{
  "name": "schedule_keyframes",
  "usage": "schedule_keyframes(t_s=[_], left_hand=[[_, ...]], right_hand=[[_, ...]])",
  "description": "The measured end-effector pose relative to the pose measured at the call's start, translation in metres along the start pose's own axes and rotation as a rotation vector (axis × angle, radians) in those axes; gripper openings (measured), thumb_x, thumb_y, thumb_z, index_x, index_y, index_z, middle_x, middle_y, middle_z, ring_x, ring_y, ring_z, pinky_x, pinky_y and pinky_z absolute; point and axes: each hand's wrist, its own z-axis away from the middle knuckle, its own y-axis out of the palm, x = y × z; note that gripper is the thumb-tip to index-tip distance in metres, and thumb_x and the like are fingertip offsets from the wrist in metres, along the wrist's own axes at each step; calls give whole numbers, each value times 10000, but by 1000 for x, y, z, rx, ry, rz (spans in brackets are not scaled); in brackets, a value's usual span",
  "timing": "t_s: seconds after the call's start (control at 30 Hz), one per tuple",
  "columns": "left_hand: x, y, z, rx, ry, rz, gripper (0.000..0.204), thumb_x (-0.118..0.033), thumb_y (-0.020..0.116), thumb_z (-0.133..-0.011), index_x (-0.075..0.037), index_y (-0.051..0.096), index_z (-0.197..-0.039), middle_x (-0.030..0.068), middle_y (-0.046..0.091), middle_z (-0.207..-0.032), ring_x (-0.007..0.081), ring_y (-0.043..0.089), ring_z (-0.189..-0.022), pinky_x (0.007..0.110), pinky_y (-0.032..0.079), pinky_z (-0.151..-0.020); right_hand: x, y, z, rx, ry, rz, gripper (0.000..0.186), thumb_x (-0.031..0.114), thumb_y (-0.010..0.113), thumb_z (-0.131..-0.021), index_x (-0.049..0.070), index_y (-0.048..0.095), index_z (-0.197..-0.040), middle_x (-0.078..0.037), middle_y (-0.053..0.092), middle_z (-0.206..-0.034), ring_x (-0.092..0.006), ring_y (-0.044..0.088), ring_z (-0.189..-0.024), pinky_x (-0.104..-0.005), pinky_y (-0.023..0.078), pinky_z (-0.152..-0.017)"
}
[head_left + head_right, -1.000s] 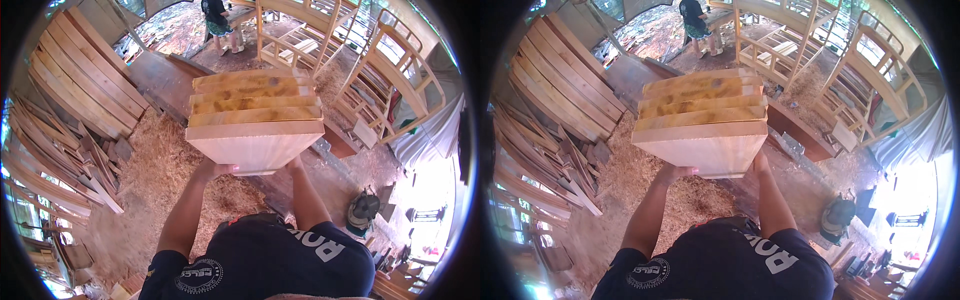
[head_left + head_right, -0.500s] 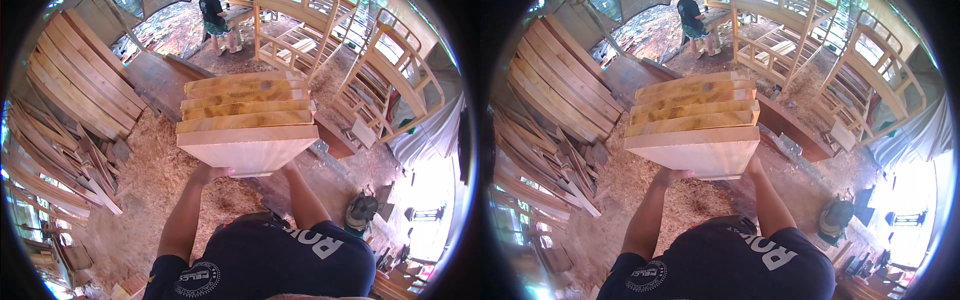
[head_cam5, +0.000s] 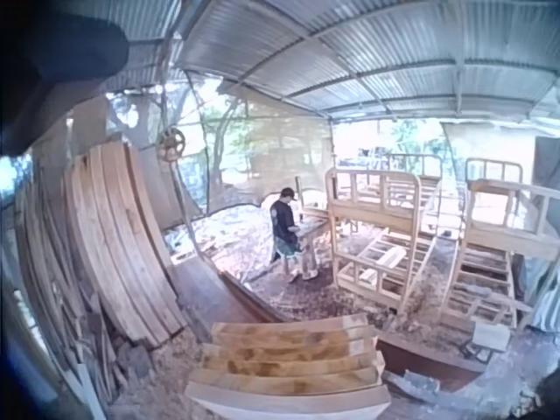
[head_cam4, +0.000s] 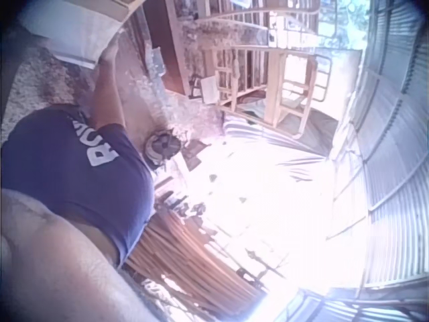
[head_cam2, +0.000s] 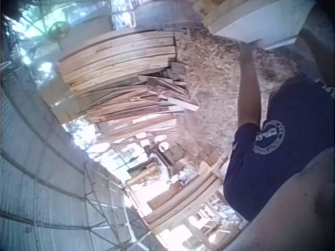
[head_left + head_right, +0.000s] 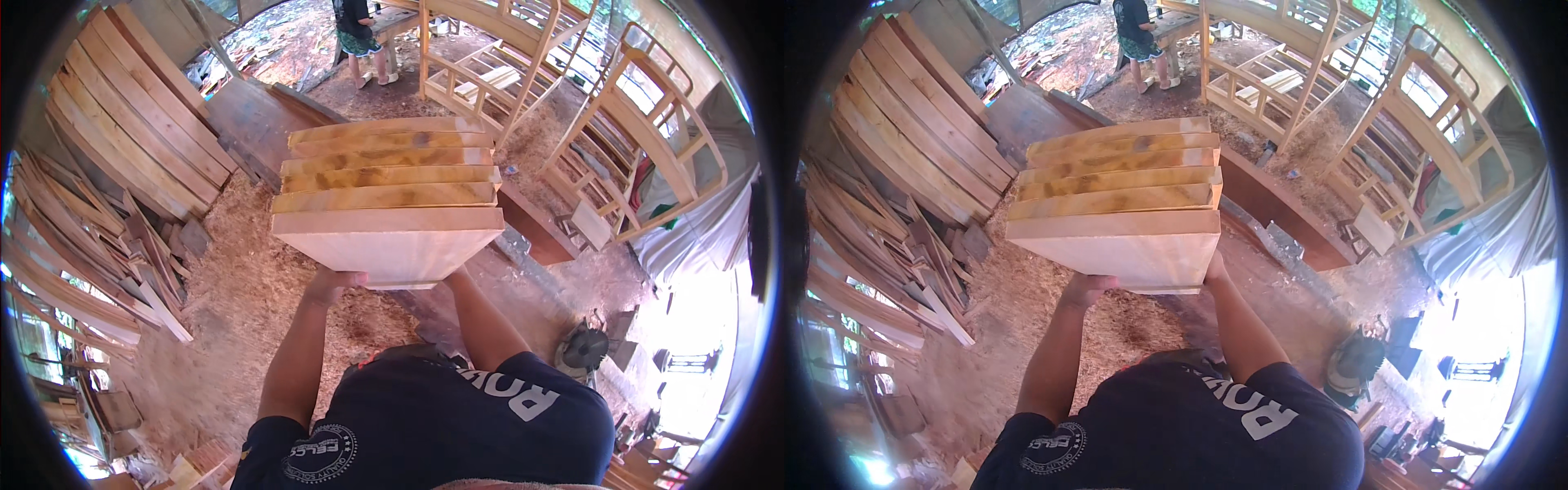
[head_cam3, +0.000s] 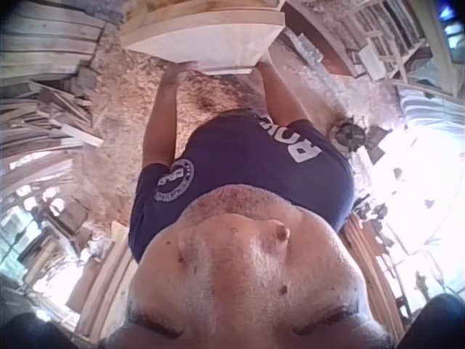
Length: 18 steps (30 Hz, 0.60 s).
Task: The person uses a circular saw to cut a wooden board and subsequently organizes a stack of cut boards. The person then picks up a smaller piece of wood and prepares to cut another board with the saw.
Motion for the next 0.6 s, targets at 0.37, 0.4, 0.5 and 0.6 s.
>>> schedule_keyframes(t_s=[0.37,0.4,0.5,0.6], left_hand=[[-29,-12,6,62,-75,-614,656,-121,959,-701,-22,691,-1291,91,741,-1206,218,684,-1116,402,568,-974],[-31,-10,4,48,-67,-608,656,-121,959,-701,-22,691,-1291,91,741,-1206,218,684,-1116,402,568,-974],[-40,-4,-4,106,50,-432,621,-109,959,-704,-18,715,-1267,101,761,-1166,214,701,-1072,388,591,-934],[-52,-5,2,92,6,-599,654,-113,965,-706,-9,702,-1296,110,759,-1188,215,701,-1094,381,603,-917]], right_hand=[[72,-52,53,736,-240,342,876,398,873,-882,27,453,-1555,-95,554,-1530,-248,506,-1421,-431,381,-1205],[84,-53,51,752,-236,348,876,398,873,-882,27,453,-1555,-95,554,-1530,-248,506,-1421,-431,381,-1205],[111,-60,28,851,-189,675,1032,329,1021,-678,42,487,-1513,-78,583,-1486,-256,593,-1308,-431,475,-1118],[126,-40,34,1024,-324,821,794,216,1019,-687,46,634,-1360,-108,678,-1339,-269,673,-1158,-434,557,-1000]])
